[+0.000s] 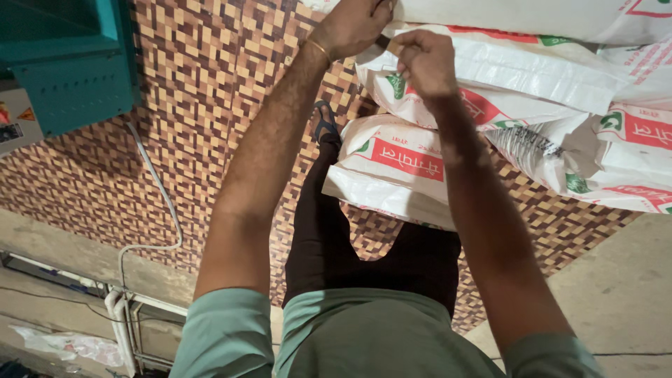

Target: The person uses a knife to cut open several large white sacks on the floor. The person repeatedly positions the knife and slices along the top edges of the sacks to open them.

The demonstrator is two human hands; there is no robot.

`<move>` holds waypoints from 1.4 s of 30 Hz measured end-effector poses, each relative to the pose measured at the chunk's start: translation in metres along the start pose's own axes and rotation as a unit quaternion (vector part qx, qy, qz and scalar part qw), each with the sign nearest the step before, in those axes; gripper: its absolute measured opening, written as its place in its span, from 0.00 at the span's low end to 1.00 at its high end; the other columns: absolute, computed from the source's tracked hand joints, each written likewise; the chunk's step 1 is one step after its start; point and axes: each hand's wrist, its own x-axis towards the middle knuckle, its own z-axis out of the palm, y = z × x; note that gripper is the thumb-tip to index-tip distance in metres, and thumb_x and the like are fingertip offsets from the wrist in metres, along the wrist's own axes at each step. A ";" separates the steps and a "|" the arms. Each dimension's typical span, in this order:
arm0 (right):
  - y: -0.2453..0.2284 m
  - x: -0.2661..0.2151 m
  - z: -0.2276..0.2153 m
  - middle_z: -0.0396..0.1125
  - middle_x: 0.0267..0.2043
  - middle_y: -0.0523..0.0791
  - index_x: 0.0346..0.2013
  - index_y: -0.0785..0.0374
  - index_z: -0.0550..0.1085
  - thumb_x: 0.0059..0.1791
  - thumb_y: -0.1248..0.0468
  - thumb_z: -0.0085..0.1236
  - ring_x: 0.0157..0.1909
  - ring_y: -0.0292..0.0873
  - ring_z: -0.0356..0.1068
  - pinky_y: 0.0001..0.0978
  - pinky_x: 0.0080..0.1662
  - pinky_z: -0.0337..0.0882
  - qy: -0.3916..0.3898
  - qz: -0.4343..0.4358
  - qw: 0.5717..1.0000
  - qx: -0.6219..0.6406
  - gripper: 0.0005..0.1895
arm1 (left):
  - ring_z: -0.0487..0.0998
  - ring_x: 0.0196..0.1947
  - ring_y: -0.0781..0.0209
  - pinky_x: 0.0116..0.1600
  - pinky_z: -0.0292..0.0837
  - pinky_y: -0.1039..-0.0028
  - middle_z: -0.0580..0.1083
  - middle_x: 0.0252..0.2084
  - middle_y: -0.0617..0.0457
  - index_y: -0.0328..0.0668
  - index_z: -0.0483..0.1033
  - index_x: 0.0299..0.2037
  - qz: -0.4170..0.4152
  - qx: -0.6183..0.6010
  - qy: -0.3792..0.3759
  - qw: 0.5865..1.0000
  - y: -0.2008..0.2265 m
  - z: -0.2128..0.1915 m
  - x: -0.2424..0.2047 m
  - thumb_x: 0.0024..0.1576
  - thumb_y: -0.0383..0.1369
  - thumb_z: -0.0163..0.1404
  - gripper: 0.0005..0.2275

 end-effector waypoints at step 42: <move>0.101 -0.225 -0.062 0.68 0.31 0.44 0.44 0.63 0.70 0.54 0.70 0.54 0.30 0.38 0.68 0.30 0.36 0.71 0.103 0.078 0.956 0.264 0.04 | 0.69 0.46 0.52 0.54 0.61 0.56 0.74 0.37 0.56 0.52 0.82 0.23 -0.011 0.344 0.266 0.900 0.075 0.044 -0.042 0.45 0.34 0.62 0.02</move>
